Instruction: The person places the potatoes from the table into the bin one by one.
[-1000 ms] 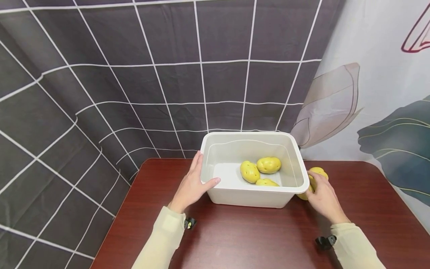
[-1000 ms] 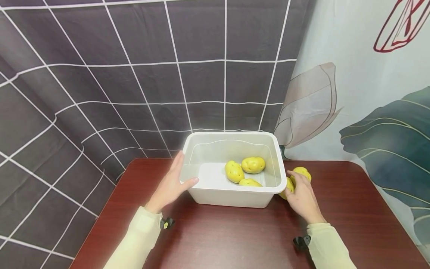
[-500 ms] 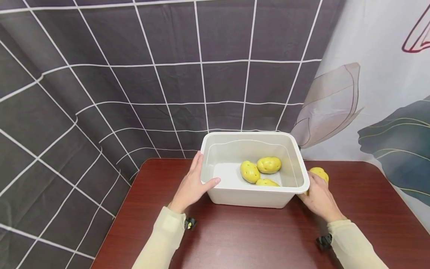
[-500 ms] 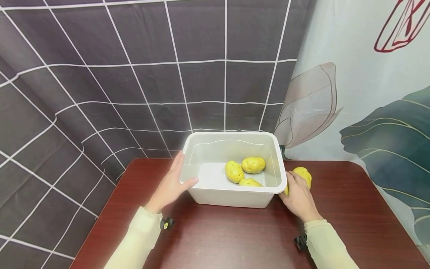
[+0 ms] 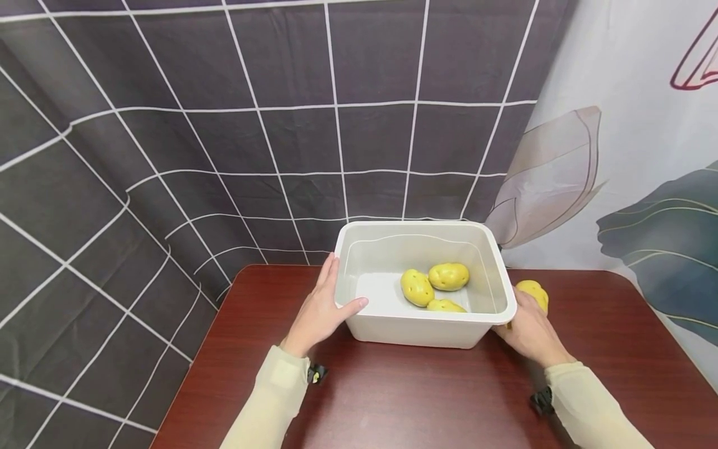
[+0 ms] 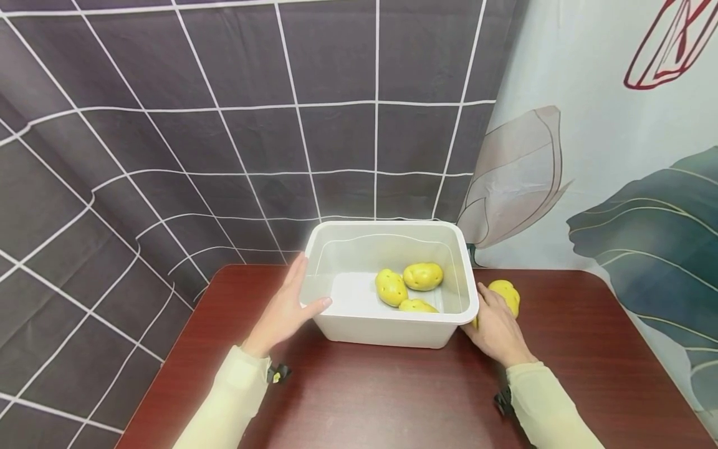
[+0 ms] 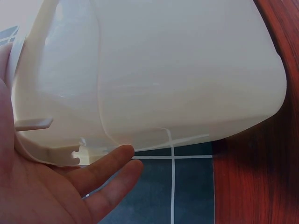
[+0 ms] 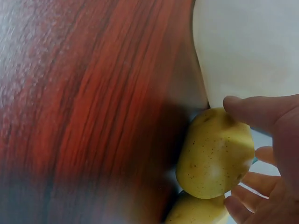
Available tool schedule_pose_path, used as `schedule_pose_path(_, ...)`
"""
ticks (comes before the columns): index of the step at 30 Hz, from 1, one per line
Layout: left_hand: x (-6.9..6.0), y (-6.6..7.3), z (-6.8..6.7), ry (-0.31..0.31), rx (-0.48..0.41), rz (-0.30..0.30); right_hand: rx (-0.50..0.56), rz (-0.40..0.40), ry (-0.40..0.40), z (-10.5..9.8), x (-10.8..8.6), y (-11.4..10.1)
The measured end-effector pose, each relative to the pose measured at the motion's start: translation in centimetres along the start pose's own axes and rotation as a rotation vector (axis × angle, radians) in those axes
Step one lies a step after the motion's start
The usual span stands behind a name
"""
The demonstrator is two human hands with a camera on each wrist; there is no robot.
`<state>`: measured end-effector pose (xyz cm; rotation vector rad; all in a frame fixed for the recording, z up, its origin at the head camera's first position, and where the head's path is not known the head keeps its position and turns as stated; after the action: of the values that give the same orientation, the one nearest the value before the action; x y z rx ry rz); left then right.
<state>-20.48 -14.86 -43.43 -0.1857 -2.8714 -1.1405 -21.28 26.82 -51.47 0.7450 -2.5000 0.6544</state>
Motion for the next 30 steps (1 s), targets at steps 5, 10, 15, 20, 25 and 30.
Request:
schedule_pose_path(5,0.0,0.0,0.0,0.008,0.008,0.011,0.006,0.0,-0.033,0.1,0.2,-0.2)
schedule_pose_path(10,0.0,0.0,0.1,0.009,0.015,0.009,0.005,0.001,-0.067,0.2,0.3,-0.2)
schedule_pose_path(15,-0.1,0.1,0.1,0.0,0.017,-0.006,0.001,-0.017,-0.088,0.5,0.2,-0.2)
schedule_pose_path(20,-0.1,0.1,0.0,-0.001,0.012,-0.004,-0.023,-0.034,-0.099,0.9,-0.1,-0.1)
schedule_pose_path(25,-0.2,0.1,0.0,0.017,0.008,0.015,-0.039,-0.059,-0.099,1.1,-0.2,0.1)
schedule_pose_path(30,-0.2,0.1,0.0,0.009,0.007,0.013,-0.076,-0.108,-0.08,1.1,-0.3,0.1)
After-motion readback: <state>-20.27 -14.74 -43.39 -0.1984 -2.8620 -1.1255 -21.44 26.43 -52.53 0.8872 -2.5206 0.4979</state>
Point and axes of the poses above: each hand's wrist, its own x-axis towards the middle knuckle, its own z-axis out of the palm, y = z × x, the point moved 1 cm from there along x, towards the middle knuckle, and after that the axes turned 7 degrees about -z, right-handed, at the moved point
